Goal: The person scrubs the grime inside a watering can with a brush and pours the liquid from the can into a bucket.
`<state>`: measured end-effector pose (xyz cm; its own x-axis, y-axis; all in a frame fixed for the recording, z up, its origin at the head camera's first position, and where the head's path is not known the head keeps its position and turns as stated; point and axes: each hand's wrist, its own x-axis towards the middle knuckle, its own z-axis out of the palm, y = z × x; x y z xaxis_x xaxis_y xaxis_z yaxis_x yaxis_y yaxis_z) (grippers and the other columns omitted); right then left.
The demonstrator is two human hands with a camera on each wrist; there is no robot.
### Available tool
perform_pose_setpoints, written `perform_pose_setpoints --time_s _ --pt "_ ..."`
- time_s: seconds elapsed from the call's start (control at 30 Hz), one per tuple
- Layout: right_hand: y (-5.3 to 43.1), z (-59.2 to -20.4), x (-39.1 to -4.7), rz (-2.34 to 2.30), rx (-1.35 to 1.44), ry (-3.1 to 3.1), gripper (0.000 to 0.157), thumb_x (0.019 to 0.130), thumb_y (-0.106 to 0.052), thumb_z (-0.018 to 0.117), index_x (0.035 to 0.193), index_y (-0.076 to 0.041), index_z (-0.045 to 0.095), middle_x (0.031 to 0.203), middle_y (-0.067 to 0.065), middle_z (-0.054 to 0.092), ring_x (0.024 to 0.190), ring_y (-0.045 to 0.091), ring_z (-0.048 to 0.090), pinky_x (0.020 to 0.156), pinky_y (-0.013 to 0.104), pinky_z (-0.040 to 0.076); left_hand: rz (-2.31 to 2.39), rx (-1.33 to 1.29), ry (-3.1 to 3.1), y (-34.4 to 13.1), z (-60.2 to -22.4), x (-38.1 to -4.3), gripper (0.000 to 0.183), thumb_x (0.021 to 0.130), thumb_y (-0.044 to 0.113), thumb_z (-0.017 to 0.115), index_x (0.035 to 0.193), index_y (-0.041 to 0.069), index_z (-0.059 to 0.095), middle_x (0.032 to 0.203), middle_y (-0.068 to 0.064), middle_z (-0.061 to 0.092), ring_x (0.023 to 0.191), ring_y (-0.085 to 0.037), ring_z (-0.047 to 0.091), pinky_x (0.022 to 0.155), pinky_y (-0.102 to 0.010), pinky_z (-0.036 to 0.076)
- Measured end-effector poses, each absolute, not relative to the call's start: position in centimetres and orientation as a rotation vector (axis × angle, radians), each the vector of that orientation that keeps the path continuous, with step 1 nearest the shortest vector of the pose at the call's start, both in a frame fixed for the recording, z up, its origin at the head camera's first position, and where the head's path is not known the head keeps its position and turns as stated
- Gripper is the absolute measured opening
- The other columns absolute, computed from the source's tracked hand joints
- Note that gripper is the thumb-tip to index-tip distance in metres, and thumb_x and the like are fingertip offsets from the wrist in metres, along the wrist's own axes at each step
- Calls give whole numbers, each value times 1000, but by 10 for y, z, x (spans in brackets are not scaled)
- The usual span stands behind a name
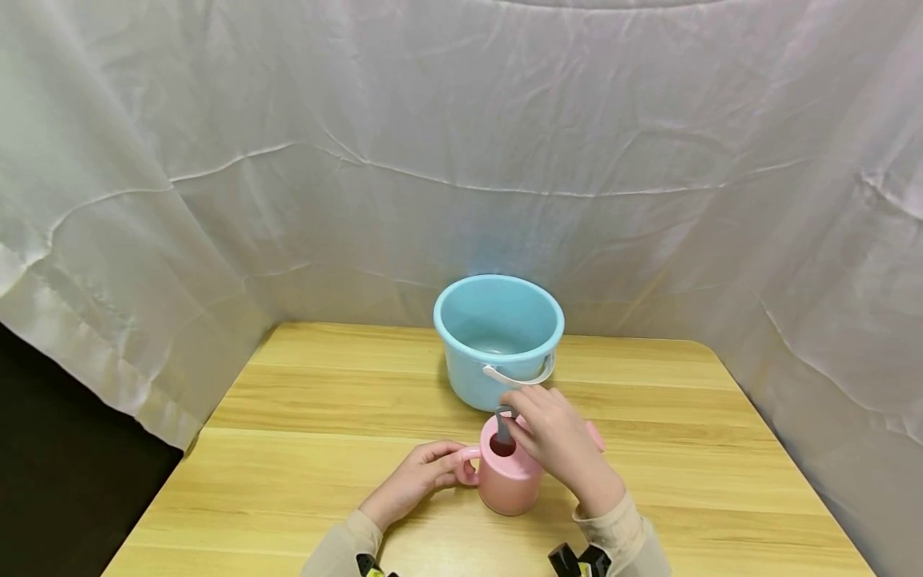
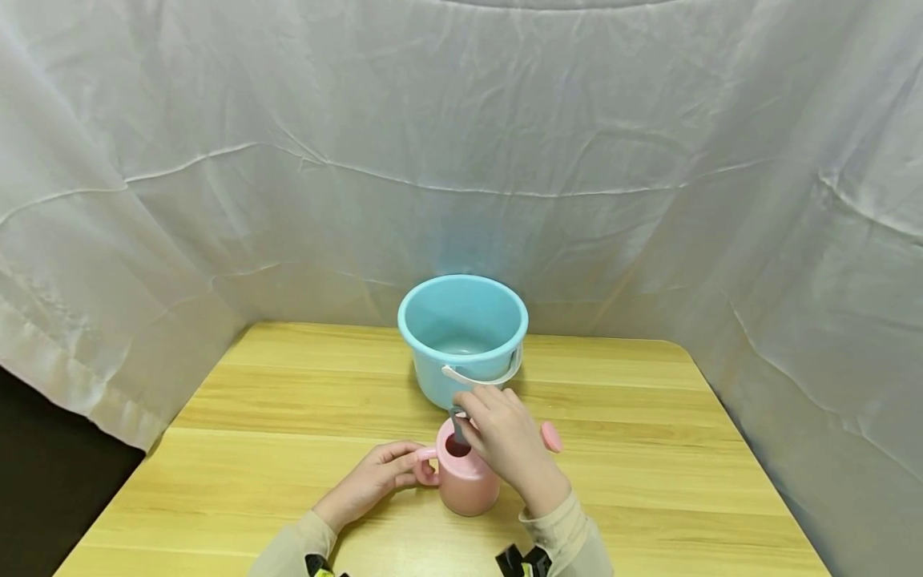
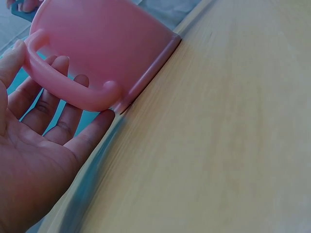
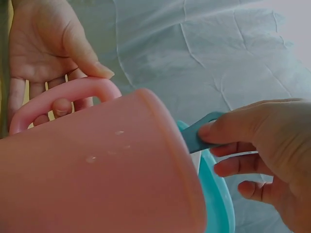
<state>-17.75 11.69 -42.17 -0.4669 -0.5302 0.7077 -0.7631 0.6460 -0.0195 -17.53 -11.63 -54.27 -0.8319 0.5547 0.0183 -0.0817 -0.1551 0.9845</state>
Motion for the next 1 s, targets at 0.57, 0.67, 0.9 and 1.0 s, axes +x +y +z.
perform_pose_setpoints --time_s 0.57,0.67,0.9,1.0 --pt "123 -417 -171 376 935 -2503 29 73 -20 83 99 -19 70 85 -8 59 80 10 52 69 28 45 2035 531 1686 -116 -543 -176 39 102 23 51 124 -9 56 98 -6 65 103 -25 68 96 -36 56" --pt "127 -414 -169 396 915 -2558 32 72 -26 84 100 -20 69 89 -8 61 84 11 54 72 31 46 2038 535 1686 -116 -543 -176 40 102 23 51 124 -11 56 98 -6 65 103 -25 68 96 -36 56" --pt "132 -411 -168 430 931 -2592 32 72 -28 85 98 -18 69 88 -7 66 85 11 59 77 35 49 2040 529 1687 -116 -542 -175 43 102 23 52 124 -13 54 98 -6 65 103 -24 68 96 -35 56" --pt "133 -410 -167 441 938 -2588 30 72 -27 84 97 -18 69 88 -7 67 86 11 61 78 35 49 2038 521 1688 -116 -543 -175 43 101 24 52 124 -13 54 98 -6 65 103 -24 68 96 -35 56"
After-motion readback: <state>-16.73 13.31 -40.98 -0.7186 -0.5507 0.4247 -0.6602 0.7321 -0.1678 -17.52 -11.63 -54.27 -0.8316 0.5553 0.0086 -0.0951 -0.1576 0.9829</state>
